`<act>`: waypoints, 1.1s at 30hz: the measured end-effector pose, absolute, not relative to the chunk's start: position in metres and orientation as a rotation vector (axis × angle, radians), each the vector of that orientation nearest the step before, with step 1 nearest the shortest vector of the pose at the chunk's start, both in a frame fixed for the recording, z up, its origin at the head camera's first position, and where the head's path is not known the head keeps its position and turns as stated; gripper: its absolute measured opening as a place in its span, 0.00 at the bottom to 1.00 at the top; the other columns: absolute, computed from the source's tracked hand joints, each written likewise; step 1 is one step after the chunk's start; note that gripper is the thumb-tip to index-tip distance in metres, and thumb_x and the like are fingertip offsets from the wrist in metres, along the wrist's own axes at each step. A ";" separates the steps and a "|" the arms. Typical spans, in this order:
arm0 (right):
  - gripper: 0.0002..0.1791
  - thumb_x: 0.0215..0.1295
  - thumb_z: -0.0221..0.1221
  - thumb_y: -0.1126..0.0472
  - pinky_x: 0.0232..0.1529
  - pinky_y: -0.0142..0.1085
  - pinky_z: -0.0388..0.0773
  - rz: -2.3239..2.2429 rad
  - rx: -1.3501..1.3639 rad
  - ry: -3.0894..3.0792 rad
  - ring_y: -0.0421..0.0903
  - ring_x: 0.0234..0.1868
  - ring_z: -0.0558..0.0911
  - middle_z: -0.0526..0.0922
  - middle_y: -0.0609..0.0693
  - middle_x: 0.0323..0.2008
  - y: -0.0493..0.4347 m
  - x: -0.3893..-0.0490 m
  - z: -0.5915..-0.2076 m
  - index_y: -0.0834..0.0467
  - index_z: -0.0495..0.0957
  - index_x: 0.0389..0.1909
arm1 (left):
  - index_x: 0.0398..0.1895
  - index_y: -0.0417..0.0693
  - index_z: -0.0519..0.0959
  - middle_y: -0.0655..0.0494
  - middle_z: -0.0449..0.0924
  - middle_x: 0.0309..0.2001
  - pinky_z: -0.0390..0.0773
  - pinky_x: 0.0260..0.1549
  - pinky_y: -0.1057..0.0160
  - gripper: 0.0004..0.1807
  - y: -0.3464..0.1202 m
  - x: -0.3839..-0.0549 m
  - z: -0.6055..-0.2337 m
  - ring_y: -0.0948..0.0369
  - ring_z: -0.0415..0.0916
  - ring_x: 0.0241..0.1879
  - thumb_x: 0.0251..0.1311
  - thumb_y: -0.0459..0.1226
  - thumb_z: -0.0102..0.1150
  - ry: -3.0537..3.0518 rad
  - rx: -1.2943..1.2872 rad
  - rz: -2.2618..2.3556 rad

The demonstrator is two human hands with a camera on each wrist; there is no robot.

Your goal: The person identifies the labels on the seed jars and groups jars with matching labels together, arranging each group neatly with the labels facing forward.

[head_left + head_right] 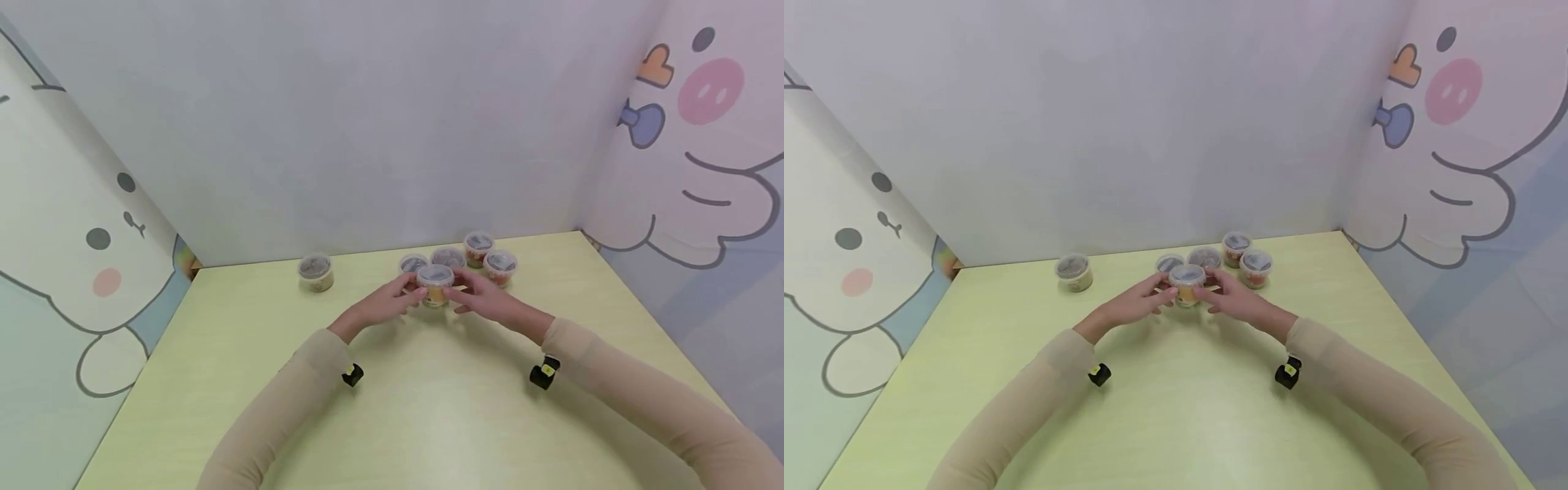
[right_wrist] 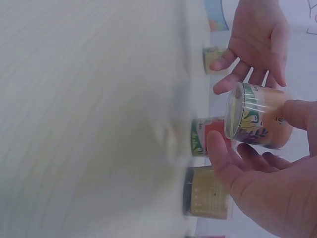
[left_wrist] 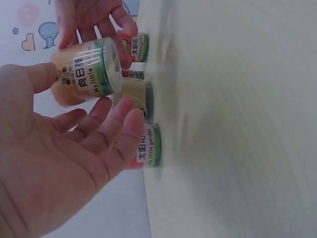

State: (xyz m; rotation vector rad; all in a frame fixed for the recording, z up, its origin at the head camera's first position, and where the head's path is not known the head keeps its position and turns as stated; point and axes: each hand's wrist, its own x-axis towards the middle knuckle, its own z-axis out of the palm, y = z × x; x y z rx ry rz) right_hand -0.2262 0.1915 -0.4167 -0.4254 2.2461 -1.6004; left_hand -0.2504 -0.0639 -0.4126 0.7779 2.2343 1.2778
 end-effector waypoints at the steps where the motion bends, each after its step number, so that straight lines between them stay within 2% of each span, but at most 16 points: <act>1: 0.42 0.76 0.57 0.47 0.54 0.47 0.81 -1.612 -0.417 2.236 0.60 0.65 0.73 0.66 0.64 0.68 0.191 -0.226 -0.412 0.62 0.49 0.79 | 0.71 0.45 0.62 0.49 0.73 0.56 0.79 0.50 0.52 0.29 -0.065 -0.251 -0.410 0.49 0.75 0.55 0.79 0.53 0.45 2.227 0.782 1.287; 4: 0.45 0.76 0.57 0.47 0.56 0.48 0.80 -1.654 -0.420 2.182 0.60 0.67 0.71 0.65 0.65 0.69 0.190 -0.227 -0.402 0.62 0.45 0.80 | 0.75 0.47 0.57 0.49 0.72 0.59 0.79 0.53 0.50 0.31 -0.067 -0.252 -0.401 0.49 0.75 0.57 0.79 0.54 0.42 2.214 0.784 1.305; 7: 0.44 0.77 0.56 0.47 0.57 0.50 0.79 -1.699 -0.419 2.113 0.61 0.68 0.70 0.65 0.64 0.69 0.188 -0.229 -0.395 0.62 0.45 0.80 | 0.77 0.49 0.56 0.47 0.72 0.61 0.78 0.54 0.48 0.31 -0.071 -0.252 -0.395 0.48 0.75 0.58 0.80 0.54 0.39 2.194 0.778 1.334; 16: 0.37 0.80 0.51 0.48 0.60 0.51 0.77 -1.828 -0.409 1.934 0.60 0.66 0.72 0.63 0.63 0.70 0.181 -0.231 -0.379 0.61 0.49 0.79 | 0.74 0.45 0.58 0.44 0.73 0.61 0.79 0.53 0.48 0.31 -0.077 -0.254 -0.382 0.51 0.77 0.55 0.81 0.55 0.34 2.149 0.727 1.424; 23: 0.30 0.81 0.49 0.54 0.60 0.49 0.77 -1.952 -0.325 1.782 0.58 0.62 0.75 0.64 0.63 0.67 0.174 -0.232 -0.377 0.62 0.53 0.76 | 0.77 0.46 0.57 0.43 0.73 0.61 0.78 0.53 0.45 0.33 -0.080 -0.253 -0.379 0.50 0.79 0.52 0.81 0.56 0.30 2.154 0.705 1.397; 28: 0.30 0.81 0.49 0.54 0.59 0.49 0.78 -1.955 -0.318 1.755 0.52 0.57 0.78 0.65 0.63 0.66 0.172 -0.231 -0.377 0.63 0.53 0.75 | 0.77 0.45 0.56 0.44 0.73 0.60 0.79 0.53 0.46 0.33 -0.082 -0.252 -0.380 0.49 0.79 0.52 0.81 0.56 0.29 2.149 0.709 1.388; 33: 0.32 0.81 0.50 0.53 0.59 0.49 0.78 -1.951 -0.324 1.747 0.53 0.58 0.78 0.65 0.64 0.66 0.174 -0.231 -0.378 0.64 0.52 0.76 | 0.76 0.45 0.58 0.45 0.73 0.59 0.79 0.52 0.46 0.32 -0.081 -0.253 -0.383 0.50 0.79 0.52 0.81 0.56 0.31 2.146 0.730 1.398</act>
